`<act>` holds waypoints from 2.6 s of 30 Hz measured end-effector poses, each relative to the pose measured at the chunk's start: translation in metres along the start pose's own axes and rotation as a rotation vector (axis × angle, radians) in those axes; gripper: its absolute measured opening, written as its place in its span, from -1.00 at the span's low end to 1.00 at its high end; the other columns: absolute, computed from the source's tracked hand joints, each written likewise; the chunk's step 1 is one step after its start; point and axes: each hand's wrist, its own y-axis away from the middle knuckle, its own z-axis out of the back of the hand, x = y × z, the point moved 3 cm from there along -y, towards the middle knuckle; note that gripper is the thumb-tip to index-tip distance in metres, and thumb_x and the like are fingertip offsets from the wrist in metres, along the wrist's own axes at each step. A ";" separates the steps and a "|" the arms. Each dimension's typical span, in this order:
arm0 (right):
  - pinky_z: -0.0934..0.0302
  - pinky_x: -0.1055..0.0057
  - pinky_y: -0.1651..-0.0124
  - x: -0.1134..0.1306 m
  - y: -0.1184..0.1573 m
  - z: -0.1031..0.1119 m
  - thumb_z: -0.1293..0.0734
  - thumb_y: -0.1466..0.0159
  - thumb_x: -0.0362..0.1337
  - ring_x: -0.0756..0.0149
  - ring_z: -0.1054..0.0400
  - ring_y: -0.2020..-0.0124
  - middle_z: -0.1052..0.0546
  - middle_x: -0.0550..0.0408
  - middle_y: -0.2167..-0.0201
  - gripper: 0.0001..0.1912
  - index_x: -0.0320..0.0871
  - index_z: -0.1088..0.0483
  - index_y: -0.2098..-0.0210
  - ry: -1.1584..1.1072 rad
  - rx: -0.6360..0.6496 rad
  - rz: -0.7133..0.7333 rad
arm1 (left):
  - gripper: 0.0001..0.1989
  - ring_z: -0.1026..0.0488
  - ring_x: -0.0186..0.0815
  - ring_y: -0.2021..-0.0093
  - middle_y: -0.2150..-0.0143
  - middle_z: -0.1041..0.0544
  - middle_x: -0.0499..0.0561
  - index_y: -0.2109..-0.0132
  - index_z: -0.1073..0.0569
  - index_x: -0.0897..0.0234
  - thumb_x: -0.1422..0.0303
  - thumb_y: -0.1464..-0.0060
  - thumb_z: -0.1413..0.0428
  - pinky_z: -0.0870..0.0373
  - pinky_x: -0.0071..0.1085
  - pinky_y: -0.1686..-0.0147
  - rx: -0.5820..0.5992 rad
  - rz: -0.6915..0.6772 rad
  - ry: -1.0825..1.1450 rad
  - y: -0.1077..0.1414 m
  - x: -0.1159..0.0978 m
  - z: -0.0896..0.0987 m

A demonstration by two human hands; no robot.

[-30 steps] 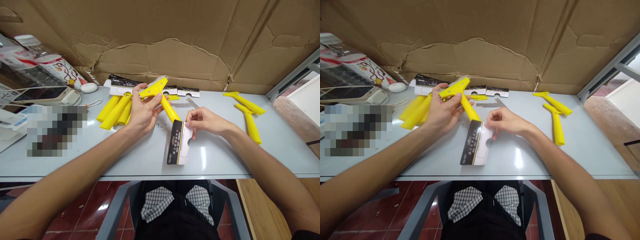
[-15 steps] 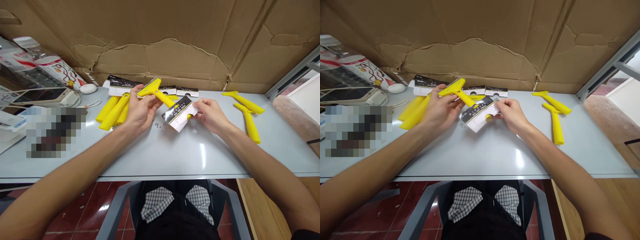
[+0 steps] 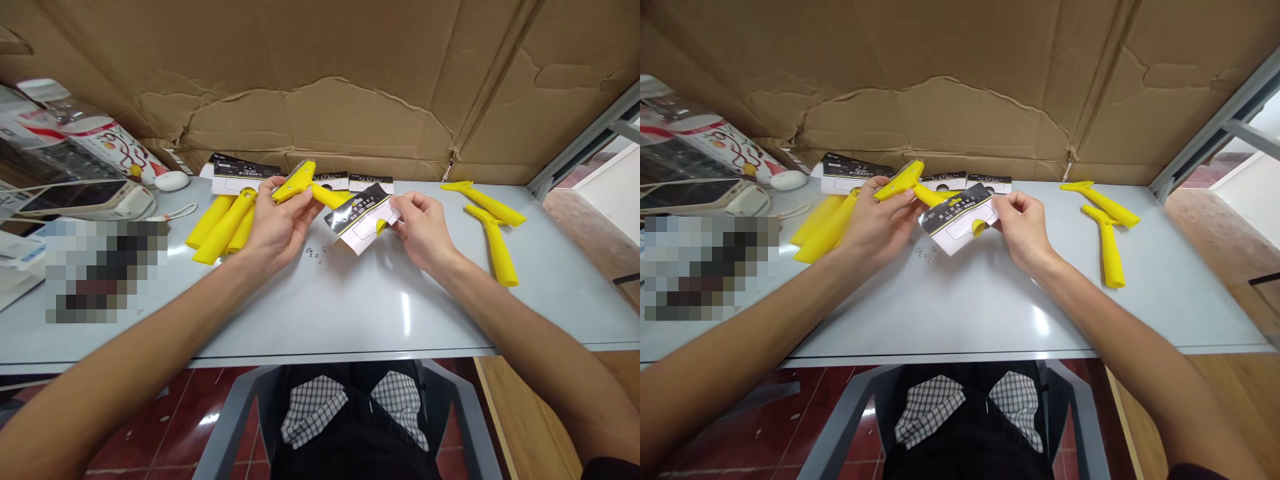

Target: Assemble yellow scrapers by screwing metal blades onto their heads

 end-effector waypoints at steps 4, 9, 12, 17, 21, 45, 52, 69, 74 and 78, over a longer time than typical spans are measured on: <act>-0.44 0.36 0.21 -0.001 -0.002 0.003 -0.44 -0.23 -0.22 0.34 -0.37 0.31 -0.41 0.14 0.40 -0.71 -0.05 -0.25 0.49 0.019 -0.046 0.046 | -0.59 -0.63 -0.26 -0.02 0.05 -0.64 -0.03 0.11 -0.27 0.08 0.56 -0.12 -0.32 -0.61 -0.25 -0.10 0.024 0.065 0.017 0.003 0.002 -0.003; -0.41 0.36 0.26 0.003 -0.006 0.011 -0.44 -0.28 -0.07 0.33 -0.35 0.32 -0.36 0.15 0.38 -0.64 -0.02 -0.19 0.43 0.049 -0.106 0.170 | -0.51 -0.61 -0.07 -0.11 0.03 -0.63 0.00 0.09 -0.33 0.05 0.28 0.00 -0.47 -0.61 -0.04 -0.08 0.223 0.151 0.076 0.012 0.000 -0.008; -0.35 0.38 0.34 -0.001 -0.005 0.011 -0.45 -0.28 -0.04 0.35 -0.30 0.39 -0.35 0.16 0.41 -0.63 -0.03 -0.22 0.44 0.063 -0.132 0.149 | -0.38 -0.57 -0.05 -0.17 -0.05 -0.61 0.01 0.01 -0.34 0.00 0.27 0.11 -0.52 -0.63 -0.08 -0.02 0.287 0.159 0.060 0.018 -0.001 -0.010; -0.26 0.44 0.46 -0.011 -0.002 0.002 -0.54 -0.23 -0.06 0.36 -0.32 0.39 -0.46 0.10 0.40 -0.62 -0.07 -0.34 0.48 0.093 -0.040 -0.027 | -0.22 -0.60 -0.10 -0.13 -0.13 -0.57 -0.01 -0.06 -0.30 -0.02 0.51 0.25 -0.50 -0.62 -0.32 0.11 0.319 0.119 -0.005 0.022 0.000 -0.013; -0.25 0.47 0.55 -0.006 -0.003 0.001 -0.52 -0.31 -0.09 0.37 -0.39 0.44 -0.50 0.07 0.41 -0.62 -0.09 -0.33 0.47 0.105 0.020 -0.155 | -0.11 -0.62 -0.12 -0.11 -0.15 -0.54 -0.01 -0.06 -0.27 -0.03 0.66 0.38 -0.46 -0.60 -0.39 0.10 0.328 0.095 -0.038 0.021 0.002 -0.012; -0.64 0.14 0.25 -0.012 0.000 -0.003 -0.69 -0.01 -0.12 0.12 -0.54 0.11 -0.55 0.11 0.03 -0.11 0.12 -0.16 -0.17 0.039 0.382 -0.014 | 0.07 -0.71 -0.06 0.16 0.02 -0.69 0.18 -0.40 -0.22 0.18 0.45 0.20 -0.56 -0.66 -0.07 0.06 0.332 0.238 -0.272 0.030 0.016 -0.012; -0.62 0.05 0.12 -0.007 0.002 -0.006 -0.73 0.09 -0.21 0.07 -0.57 0.07 -0.56 0.10 -0.04 -0.03 0.11 -0.15 -0.14 0.002 0.434 -0.038 | 0.04 -0.70 -0.03 0.06 0.05 -0.70 0.14 -0.36 -0.24 0.14 0.48 0.21 -0.56 -0.66 -0.20 0.15 0.310 0.144 -0.189 0.027 0.012 -0.013; -0.55 -0.09 -0.01 -0.012 0.001 -0.003 -0.70 0.11 -0.32 0.11 -0.59 0.20 -0.57 0.17 0.10 0.17 0.18 -0.06 -0.33 0.060 0.364 -0.078 | 0.01 -0.68 -0.26 0.22 0.04 -0.58 -0.03 -0.26 -0.23 0.04 0.57 0.26 -0.55 -0.68 -0.23 0.15 0.104 0.064 -0.169 0.018 0.012 -0.001; -0.46 -0.18 -0.19 -0.011 0.001 -0.001 -0.70 0.17 -0.35 0.05 -0.58 0.08 -0.59 0.18 0.14 0.26 0.17 -0.05 -0.37 0.050 0.343 -0.143 | -0.10 -0.68 -0.23 0.13 0.01 -0.63 0.01 -0.23 -0.33 0.09 0.56 0.21 -0.54 -0.67 -0.23 0.08 0.117 0.066 -0.155 0.017 0.012 -0.002; -0.40 -0.14 -0.27 -0.010 0.003 -0.004 -0.69 0.18 -0.36 0.07 -0.56 -0.02 -0.60 0.20 0.11 0.19 0.17 -0.08 -0.32 -0.009 0.315 -0.126 | -0.40 -0.67 -0.07 -0.07 -0.11 -0.67 0.18 -0.14 -0.47 0.22 0.38 0.02 -0.50 -0.62 -0.06 -0.10 0.333 0.214 -0.116 0.021 0.020 -0.009</act>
